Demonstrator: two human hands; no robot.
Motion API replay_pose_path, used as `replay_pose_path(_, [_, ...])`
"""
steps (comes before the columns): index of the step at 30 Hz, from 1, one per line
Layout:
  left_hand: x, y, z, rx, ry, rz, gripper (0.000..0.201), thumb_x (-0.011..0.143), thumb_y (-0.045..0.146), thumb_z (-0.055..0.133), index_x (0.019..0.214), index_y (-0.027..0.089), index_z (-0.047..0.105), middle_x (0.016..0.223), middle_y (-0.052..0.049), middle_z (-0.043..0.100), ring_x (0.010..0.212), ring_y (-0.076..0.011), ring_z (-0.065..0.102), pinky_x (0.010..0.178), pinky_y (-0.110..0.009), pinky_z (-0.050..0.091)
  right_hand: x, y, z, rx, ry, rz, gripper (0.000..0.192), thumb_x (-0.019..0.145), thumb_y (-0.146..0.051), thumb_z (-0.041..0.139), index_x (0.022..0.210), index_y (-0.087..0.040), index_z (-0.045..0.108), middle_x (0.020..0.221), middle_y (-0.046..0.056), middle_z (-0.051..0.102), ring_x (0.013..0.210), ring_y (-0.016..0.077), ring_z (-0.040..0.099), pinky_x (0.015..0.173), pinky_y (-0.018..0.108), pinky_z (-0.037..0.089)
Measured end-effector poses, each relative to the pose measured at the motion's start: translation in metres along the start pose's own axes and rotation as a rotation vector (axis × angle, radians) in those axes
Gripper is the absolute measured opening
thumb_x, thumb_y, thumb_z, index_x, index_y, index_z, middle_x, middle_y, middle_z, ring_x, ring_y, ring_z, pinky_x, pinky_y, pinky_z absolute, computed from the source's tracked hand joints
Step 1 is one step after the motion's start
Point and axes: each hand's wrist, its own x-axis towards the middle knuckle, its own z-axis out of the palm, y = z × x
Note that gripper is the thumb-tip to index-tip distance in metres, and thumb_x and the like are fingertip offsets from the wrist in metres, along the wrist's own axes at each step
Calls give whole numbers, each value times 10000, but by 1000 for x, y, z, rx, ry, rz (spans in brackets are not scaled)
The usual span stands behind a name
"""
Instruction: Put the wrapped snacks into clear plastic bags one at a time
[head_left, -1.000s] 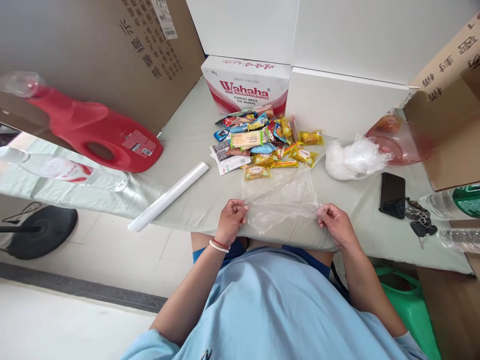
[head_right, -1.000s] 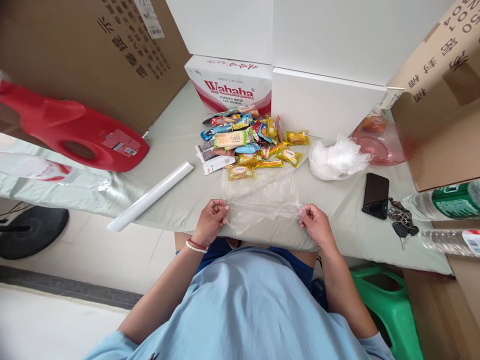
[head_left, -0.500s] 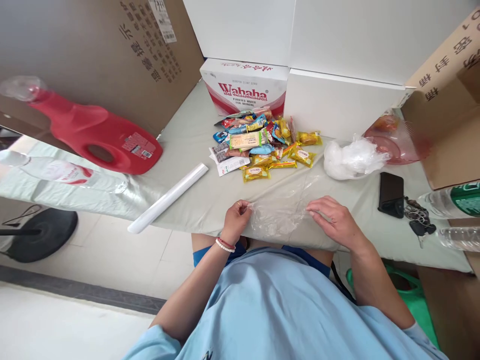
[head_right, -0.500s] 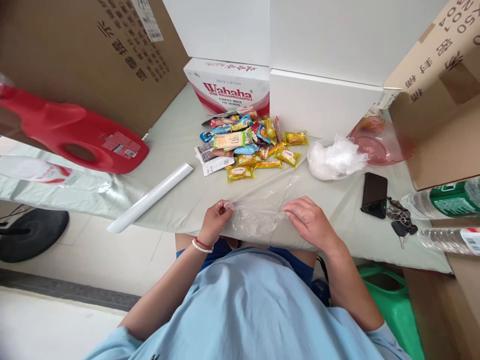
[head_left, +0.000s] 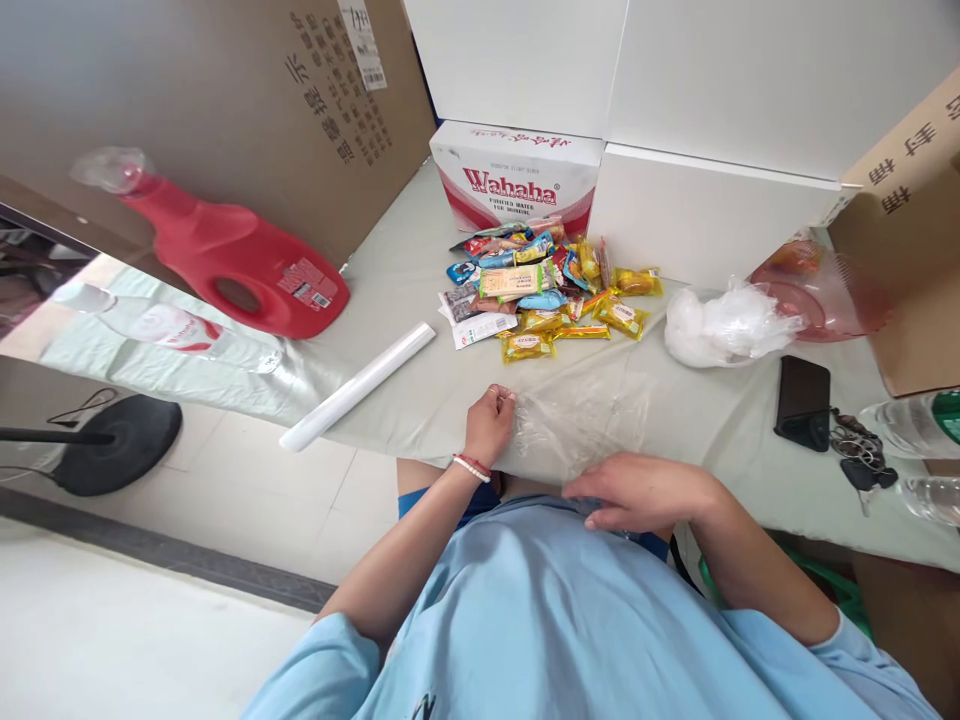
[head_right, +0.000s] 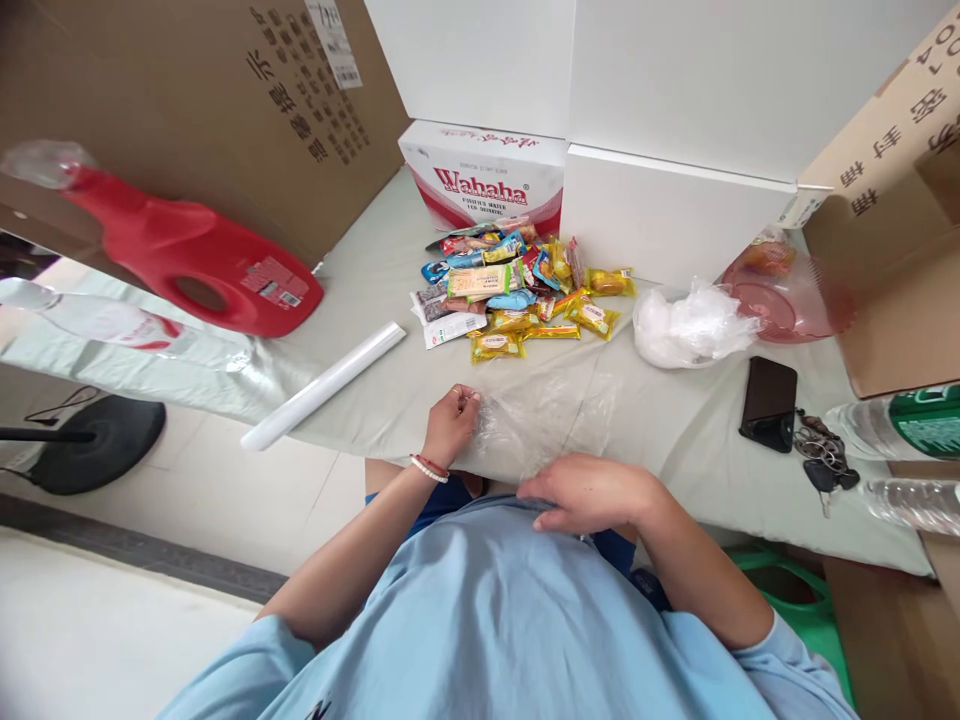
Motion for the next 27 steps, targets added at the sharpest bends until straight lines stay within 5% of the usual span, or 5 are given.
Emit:
replay_pose_path(6, [-5, 10, 4, 86, -82, 65, 173, 931, 383, 530, 909, 233, 612, 562, 57, 484, 581, -172, 501, 622, -283, 312, 32, 18, -18, -110, 360, 241, 290, 1005, -193, 470, 1032, -210, 758, 973, 72, 742, 904, 219, 670, 817, 309, 484])
replay_pose_path(10, [-6, 3, -5, 80, -190, 97, 342, 889, 436, 631, 1139, 205, 601, 629, 65, 525, 628, -176, 560, 655, -280, 391, 77, 63, -1, -179, 612, 381, 396, 939, -162, 579, 1320, -199, 679, 1309, 133, 645, 1186, 289, 573, 988, 397, 497])
replay_pose_path(18, [-24, -9, -42, 504, -34, 306, 556, 866, 173, 592, 1412, 183, 486, 1196, -116, 602, 998, -253, 628, 858, -383, 516, 89, 99, 20, -84, 986, 183, 350, 985, -230, 541, 1304, -199, 683, 1383, 156, 581, 1246, 296, 539, 1097, 522, 478])
replay_pose_path(22, [-21, 12, -48, 710, -191, 616, 354, 913, 67, 452, 1139, 220, 678, 1162, -120, 640, 1074, -275, 591, 938, -428, 487, 82, 68, 27, -117, 846, -2, 311, 1010, -242, 529, 1260, -186, 706, 1349, 149, 628, 1228, 273, 565, 1084, 487, 496])
replay_pose_path(27, [3, 28, -59, 834, -479, 494, 317, 901, 78, 451, 981, 199, 733, 955, -107, 689, 949, -265, 638, 835, -368, 500, 85, 40, 57, -212, 495, -92, 474, 946, -130, 592, 1419, -138, 612, 1577, 165, 484, 1454, 299, 435, 1200, 477, 400])
